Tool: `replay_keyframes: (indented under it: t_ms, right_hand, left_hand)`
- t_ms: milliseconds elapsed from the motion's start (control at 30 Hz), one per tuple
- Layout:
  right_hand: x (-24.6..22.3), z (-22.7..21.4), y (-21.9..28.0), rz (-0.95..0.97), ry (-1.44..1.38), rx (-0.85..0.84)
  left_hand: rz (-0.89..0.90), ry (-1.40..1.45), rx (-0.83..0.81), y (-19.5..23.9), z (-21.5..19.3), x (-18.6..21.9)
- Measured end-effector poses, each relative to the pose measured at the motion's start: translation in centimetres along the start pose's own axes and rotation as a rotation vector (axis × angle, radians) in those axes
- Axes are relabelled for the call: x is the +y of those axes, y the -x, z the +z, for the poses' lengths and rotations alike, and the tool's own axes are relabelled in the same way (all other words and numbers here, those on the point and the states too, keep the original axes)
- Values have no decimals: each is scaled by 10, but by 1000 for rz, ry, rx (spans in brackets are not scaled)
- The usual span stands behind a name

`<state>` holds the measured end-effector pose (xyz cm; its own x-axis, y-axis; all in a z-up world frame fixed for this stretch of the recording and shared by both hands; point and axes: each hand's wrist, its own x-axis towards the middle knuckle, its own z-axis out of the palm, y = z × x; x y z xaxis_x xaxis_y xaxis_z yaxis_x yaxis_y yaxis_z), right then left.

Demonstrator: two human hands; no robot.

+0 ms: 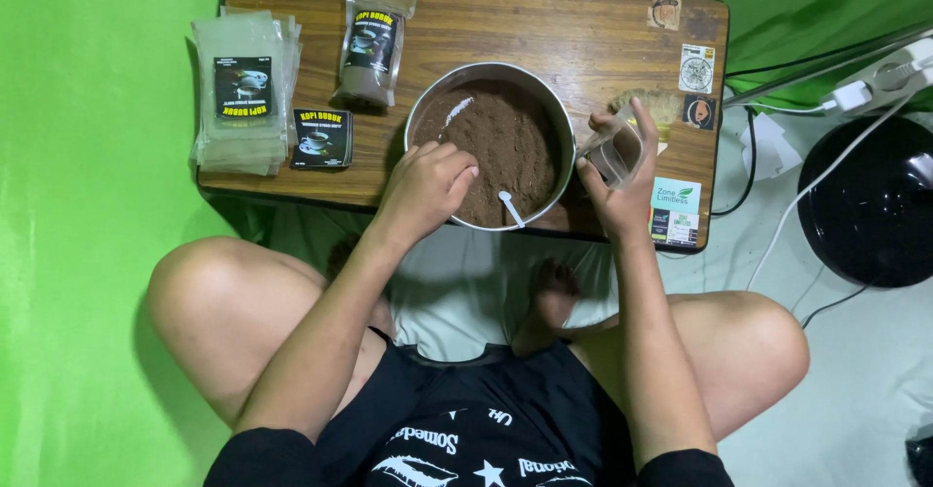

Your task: Scooping coffee grounds from a bowl into small plastic bags using a small spoon.

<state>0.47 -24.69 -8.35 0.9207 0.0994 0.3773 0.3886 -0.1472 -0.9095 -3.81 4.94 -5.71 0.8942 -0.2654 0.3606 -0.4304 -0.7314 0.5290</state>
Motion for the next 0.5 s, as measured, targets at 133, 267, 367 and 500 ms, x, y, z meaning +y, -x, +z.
replay_keyframes:
  t_ms: [133, 267, 367, 500]
  right_hand:
    - [-13, -6, 5, 6, 37, -13]
    - [-37, -9, 6, -32, 127, 24]
    - [-48, -19, 8, -172, 299, 105]
    - [-64, -29, 18, -618, 508, 296]
  left_hand:
    - [25, 6, 20, 0, 1, -5]
    - [74, -86, 20, 6, -2, -6]
    - [131, -152, 24, 7, -6, -7]
    - [141, -205, 35, 8, -16, -4]
